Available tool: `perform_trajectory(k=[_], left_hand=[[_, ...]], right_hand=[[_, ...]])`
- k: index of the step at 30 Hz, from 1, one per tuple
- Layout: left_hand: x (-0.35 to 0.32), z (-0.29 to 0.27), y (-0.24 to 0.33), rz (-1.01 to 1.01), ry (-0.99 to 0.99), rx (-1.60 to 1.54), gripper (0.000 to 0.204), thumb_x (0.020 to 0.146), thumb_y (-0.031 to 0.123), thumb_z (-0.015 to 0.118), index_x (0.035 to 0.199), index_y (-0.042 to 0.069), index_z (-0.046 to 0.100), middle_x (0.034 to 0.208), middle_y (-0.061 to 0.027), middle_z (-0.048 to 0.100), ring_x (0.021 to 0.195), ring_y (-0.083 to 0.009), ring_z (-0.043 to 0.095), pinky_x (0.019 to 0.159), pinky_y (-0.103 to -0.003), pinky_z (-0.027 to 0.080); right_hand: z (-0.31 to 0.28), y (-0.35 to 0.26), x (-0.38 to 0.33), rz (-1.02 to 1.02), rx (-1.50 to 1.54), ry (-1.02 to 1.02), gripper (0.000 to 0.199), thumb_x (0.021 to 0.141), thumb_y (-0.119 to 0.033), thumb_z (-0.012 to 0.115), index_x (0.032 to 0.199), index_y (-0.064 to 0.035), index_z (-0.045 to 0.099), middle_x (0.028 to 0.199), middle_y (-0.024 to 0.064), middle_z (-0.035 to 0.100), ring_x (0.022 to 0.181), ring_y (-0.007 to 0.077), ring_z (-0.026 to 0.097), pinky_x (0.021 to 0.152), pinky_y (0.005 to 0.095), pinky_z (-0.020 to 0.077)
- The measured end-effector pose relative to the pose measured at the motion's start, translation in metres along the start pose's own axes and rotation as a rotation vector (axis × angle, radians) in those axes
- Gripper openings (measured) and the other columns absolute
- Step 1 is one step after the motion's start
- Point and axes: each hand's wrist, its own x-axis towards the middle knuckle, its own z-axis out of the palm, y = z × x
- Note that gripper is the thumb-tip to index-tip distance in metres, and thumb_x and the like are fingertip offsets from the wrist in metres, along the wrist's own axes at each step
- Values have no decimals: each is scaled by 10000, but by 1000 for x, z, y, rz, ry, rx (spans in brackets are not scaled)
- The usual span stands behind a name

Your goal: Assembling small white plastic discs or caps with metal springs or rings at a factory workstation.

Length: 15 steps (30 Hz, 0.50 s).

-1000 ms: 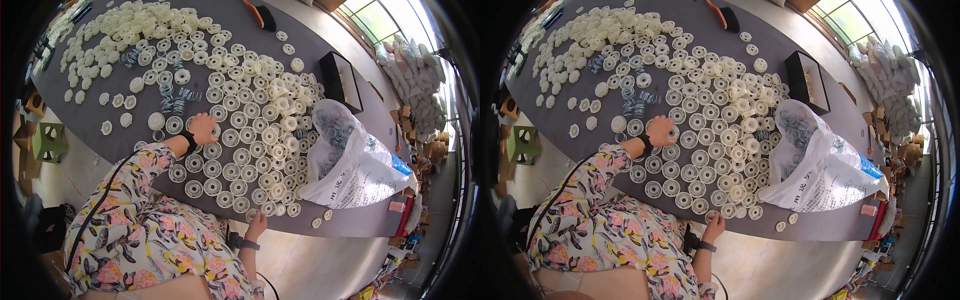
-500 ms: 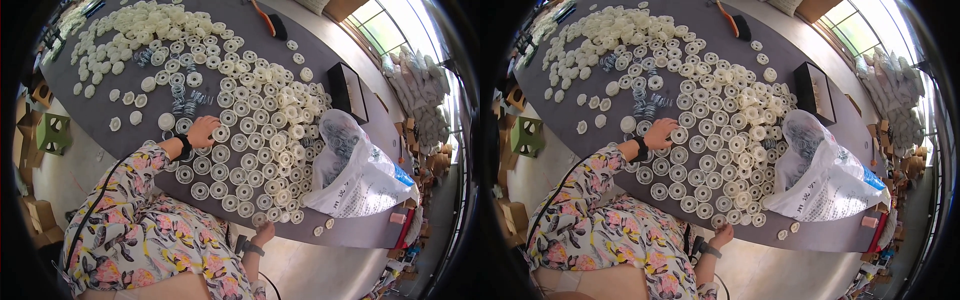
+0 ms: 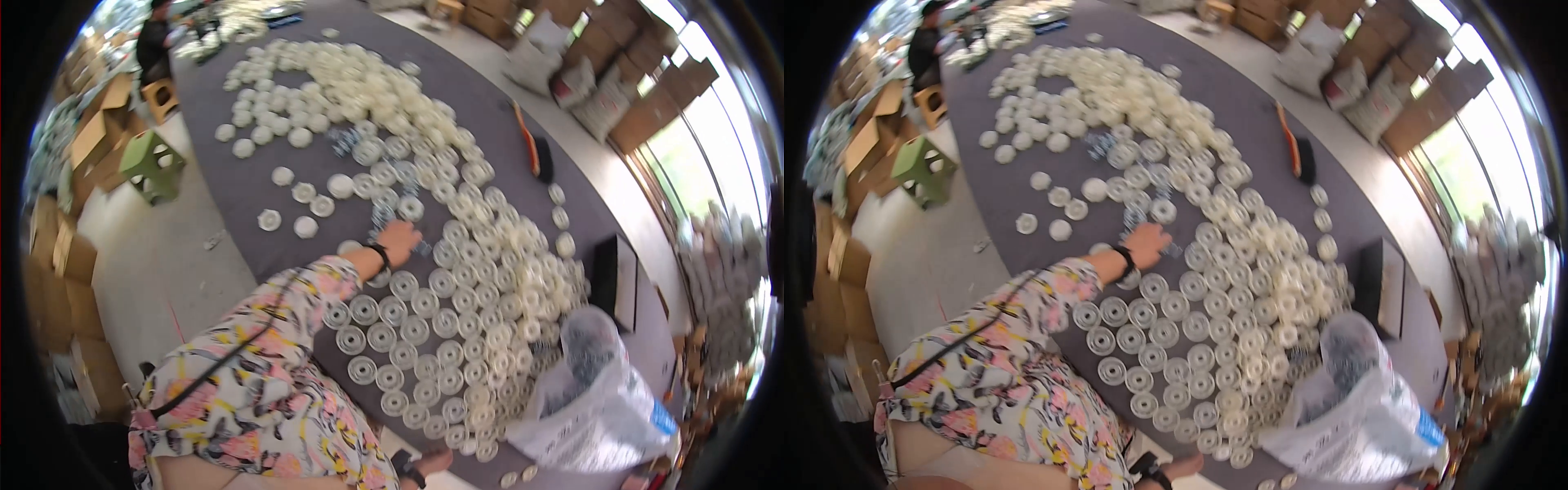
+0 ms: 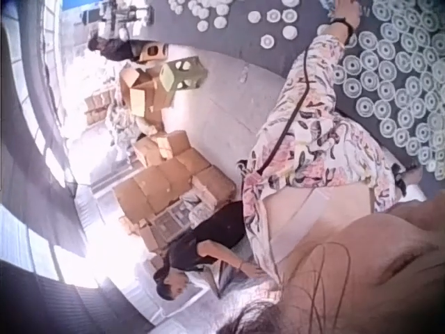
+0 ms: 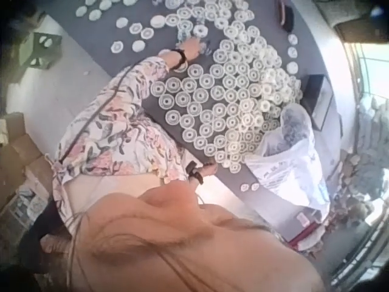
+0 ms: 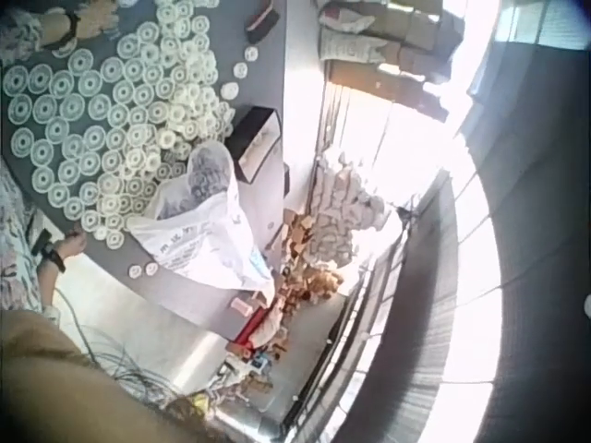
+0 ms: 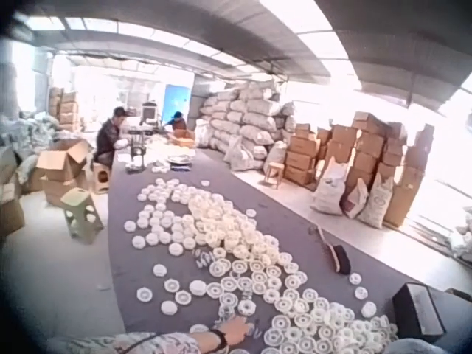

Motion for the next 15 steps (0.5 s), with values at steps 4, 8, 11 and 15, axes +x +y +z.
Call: perform_trajectory(k=[4,8,11,15], left_hand=[[6,5,6,119,202,28,341,664,86,588,1004,98,562,966,-153,505,960,-326,496,796,-442,393],[4,6,5,116,149,82,372,666,120,627,1032,112,563,1015,-138,515,988,-300,496,849,-435,370],[7,4,7,-3,50,105,416,663,170,658,1061,112,551,1032,-129,536,1010,-294,510,861,-420,373],[8,4,-3,-188,383,-501,412,687,213,647,1059,73,536,977,-150,587,946,-312,571,821,-404,430]], right_hand=[[3,-74,-56,-44,-29,71,336,901,-296,503,917,35,560,831,149,586,708,268,540,645,384,439],[25,-126,-90,36,54,-74,224,892,-221,544,861,1,529,712,70,523,600,165,452,550,312,384],[52,-122,-86,-168,-207,-136,316,931,-286,504,954,28,533,695,67,527,602,162,450,564,300,392],[99,-134,-83,-212,-200,-318,321,932,-289,501,975,28,527,715,73,533,617,168,460,572,305,397]])
